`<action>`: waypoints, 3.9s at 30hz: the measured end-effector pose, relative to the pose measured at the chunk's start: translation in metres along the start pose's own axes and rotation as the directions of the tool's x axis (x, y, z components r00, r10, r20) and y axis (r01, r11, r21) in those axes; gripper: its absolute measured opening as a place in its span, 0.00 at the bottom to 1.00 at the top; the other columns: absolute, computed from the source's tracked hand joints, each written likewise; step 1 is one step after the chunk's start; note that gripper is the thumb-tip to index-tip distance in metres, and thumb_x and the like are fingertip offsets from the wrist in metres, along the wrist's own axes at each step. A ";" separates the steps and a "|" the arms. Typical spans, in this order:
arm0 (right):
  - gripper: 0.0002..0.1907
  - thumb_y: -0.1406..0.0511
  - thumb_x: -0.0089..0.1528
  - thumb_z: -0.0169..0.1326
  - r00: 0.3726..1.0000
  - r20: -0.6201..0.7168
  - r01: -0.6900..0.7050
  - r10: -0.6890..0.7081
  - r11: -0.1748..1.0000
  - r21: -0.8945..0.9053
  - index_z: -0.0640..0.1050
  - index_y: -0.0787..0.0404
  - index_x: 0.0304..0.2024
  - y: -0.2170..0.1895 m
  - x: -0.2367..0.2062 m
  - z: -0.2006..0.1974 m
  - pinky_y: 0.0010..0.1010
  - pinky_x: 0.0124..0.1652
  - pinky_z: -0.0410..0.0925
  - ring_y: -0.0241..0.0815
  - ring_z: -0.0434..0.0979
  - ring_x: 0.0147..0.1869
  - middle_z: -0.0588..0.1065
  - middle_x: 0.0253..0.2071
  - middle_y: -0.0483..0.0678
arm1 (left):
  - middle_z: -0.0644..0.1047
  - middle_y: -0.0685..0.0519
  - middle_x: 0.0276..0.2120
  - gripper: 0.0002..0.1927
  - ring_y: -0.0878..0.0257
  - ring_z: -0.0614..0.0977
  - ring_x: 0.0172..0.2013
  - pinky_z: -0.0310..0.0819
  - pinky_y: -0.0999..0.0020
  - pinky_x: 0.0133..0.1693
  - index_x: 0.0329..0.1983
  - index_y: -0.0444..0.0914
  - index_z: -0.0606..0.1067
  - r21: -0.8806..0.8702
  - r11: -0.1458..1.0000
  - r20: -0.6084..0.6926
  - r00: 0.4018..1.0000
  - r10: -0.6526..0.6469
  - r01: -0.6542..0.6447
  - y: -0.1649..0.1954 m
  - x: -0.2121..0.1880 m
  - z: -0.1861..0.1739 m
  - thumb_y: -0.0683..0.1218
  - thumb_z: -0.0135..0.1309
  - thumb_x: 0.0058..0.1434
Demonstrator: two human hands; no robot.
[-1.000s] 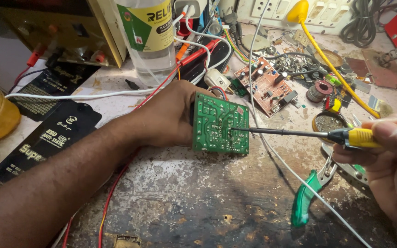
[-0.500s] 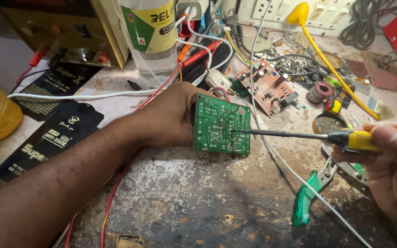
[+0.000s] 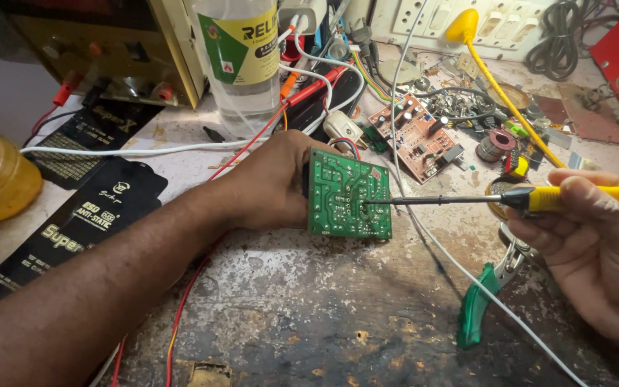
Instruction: The person holds a green circuit board in one hand and a soldering iron in the other, soldering joints on the underside of the board. They rotate and reposition the board repeatedly to reach different solder points, briefly wiping the iron tip on a sponge, and continue soldering across the board.
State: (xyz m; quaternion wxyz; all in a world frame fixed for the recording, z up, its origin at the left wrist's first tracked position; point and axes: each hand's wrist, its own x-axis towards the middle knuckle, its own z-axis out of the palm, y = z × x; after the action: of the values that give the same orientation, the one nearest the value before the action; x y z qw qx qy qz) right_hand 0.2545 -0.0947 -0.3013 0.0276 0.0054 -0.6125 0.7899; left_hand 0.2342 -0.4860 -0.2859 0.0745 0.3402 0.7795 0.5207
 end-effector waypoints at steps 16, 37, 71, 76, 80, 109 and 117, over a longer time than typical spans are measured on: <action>0.12 0.65 0.80 0.52 0.974 0.125 0.189 -0.191 0.982 0.031 0.71 0.66 0.44 -0.002 -0.002 -0.007 0.50 0.52 0.79 0.58 0.83 0.46 0.78 0.41 0.63 | 0.86 0.58 0.41 0.18 0.76 0.82 0.43 0.80 0.74 0.49 0.48 0.36 0.81 0.002 1.000 0.003 1.000 -0.001 0.001 0.004 0.000 0.002 0.40 0.67 0.54; 0.13 0.60 0.77 0.52 0.998 0.023 0.063 -0.062 0.997 -0.036 0.74 0.64 0.46 -0.003 -0.008 0.003 0.44 0.49 0.78 0.55 0.83 0.48 0.79 0.41 0.60 | 0.86 0.57 0.37 0.14 0.76 0.81 0.40 0.79 0.74 0.45 0.44 0.37 0.81 0.093 0.992 -0.017 0.996 0.087 -0.085 0.008 0.000 0.001 0.41 0.67 0.54; 0.14 0.68 0.80 0.49 0.949 0.126 0.285 -0.289 0.957 0.051 0.70 0.70 0.39 -0.006 -0.006 -0.008 0.53 0.51 0.79 0.56 0.83 0.47 0.77 0.40 0.62 | 0.88 0.55 0.37 0.19 0.71 0.84 0.38 0.80 0.71 0.44 0.44 0.36 0.82 0.048 0.958 0.025 0.959 -0.284 0.282 0.045 0.001 0.003 0.42 0.69 0.48; 0.14 0.68 0.79 0.50 0.955 0.113 0.267 -0.275 0.961 0.075 0.71 0.71 0.39 -0.011 -0.008 0.000 0.54 0.52 0.80 0.56 0.83 0.47 0.77 0.40 0.61 | 0.86 0.56 0.44 0.30 0.70 0.86 0.45 0.80 0.70 0.52 0.52 0.37 0.77 -0.096 0.972 0.049 0.976 -0.212 0.216 0.040 0.000 0.000 0.42 0.73 0.44; 0.14 0.68 0.80 0.50 0.954 0.115 0.271 -0.276 0.961 0.060 0.70 0.70 0.40 -0.013 -0.009 0.001 0.54 0.54 0.80 0.56 0.83 0.46 0.77 0.40 0.63 | 0.86 0.54 0.44 0.27 0.67 0.86 0.45 0.80 0.68 0.53 0.49 0.35 0.79 -0.115 0.962 0.006 0.969 -0.247 0.246 0.037 0.002 -0.001 0.40 0.72 0.44; 0.13 0.66 0.78 0.49 0.962 0.156 0.221 -0.223 0.975 0.030 0.72 0.71 0.42 -0.006 -0.007 0.000 0.51 0.50 0.80 0.58 0.84 0.44 0.79 0.39 0.63 | 0.87 0.54 0.39 0.25 0.70 0.85 0.38 0.80 0.73 0.48 0.42 0.34 0.82 -0.112 0.942 0.033 0.949 -0.313 0.315 0.039 0.006 0.003 0.41 0.74 0.39; 0.14 0.64 0.78 0.51 0.963 0.133 0.237 -0.233 0.971 -0.016 0.72 0.68 0.40 -0.003 -0.008 -0.001 0.50 0.45 0.81 0.56 0.84 0.39 0.78 0.37 0.61 | 0.87 0.55 0.40 0.27 0.70 0.86 0.40 0.81 0.73 0.49 0.44 0.35 0.81 -0.092 0.944 0.017 0.948 -0.317 0.317 0.042 0.006 0.005 0.43 0.75 0.38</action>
State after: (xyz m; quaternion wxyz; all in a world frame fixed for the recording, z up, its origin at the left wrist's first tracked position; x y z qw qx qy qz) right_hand 0.2630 -0.0930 -0.2992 0.0809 0.1291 -0.6204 0.7693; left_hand 0.2509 -0.4691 -0.2505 0.1737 0.2073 0.7988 0.5373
